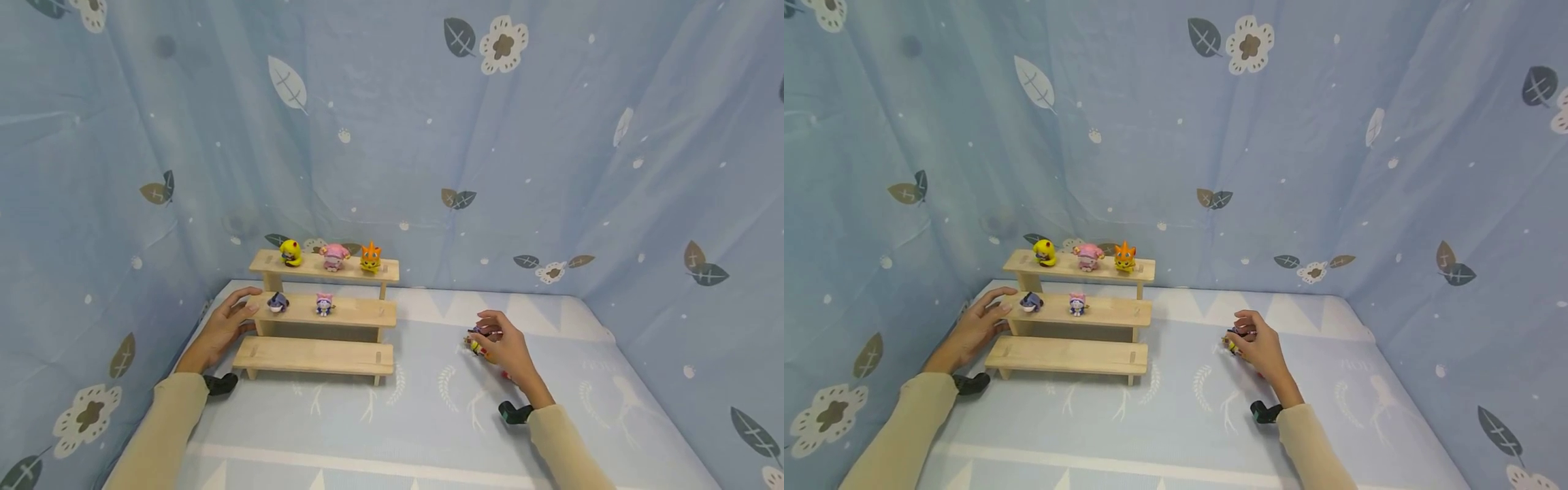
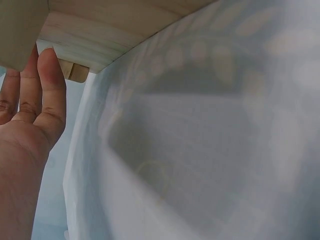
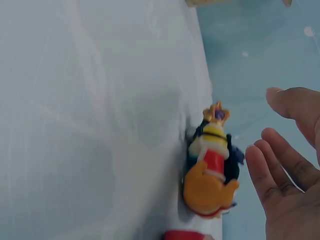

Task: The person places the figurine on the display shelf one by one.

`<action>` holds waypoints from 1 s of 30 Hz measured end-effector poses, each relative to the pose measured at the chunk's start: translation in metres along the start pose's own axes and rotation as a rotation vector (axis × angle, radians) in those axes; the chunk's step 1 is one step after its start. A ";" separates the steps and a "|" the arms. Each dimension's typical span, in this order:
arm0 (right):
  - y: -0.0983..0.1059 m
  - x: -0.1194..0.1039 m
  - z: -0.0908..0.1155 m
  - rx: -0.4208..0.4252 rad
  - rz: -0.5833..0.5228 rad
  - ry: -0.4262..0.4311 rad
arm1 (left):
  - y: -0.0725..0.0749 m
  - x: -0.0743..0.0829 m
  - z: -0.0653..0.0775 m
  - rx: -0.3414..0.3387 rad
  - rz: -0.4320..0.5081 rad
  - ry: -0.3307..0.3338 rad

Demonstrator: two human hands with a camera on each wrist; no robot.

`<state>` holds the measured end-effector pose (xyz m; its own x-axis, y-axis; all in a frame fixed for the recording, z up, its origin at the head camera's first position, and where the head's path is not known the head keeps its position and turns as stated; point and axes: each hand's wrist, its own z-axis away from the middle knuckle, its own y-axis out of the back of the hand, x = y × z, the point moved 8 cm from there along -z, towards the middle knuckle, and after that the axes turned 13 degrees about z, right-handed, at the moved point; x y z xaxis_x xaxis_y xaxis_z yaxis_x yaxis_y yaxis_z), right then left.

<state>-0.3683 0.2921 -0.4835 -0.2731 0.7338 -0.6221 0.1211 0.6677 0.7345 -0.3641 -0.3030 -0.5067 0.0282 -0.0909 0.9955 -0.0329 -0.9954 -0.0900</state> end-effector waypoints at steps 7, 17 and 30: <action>0.000 0.015 0.005 -0.059 0.032 -0.052 | -0.001 -0.001 0.000 -0.004 0.003 -0.004; -0.005 0.015 0.006 -0.098 0.110 -0.064 | 0.001 -0.002 -0.002 0.003 0.014 -0.002; -0.016 0.000 0.005 -0.088 0.344 0.038 | 0.000 -0.001 0.000 0.002 0.010 -0.002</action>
<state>-0.3652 0.2816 -0.4969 -0.2662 0.9076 -0.3246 0.1300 0.3674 0.9209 -0.3640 -0.3025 -0.5075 0.0298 -0.1010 0.9944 -0.0316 -0.9945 -0.1001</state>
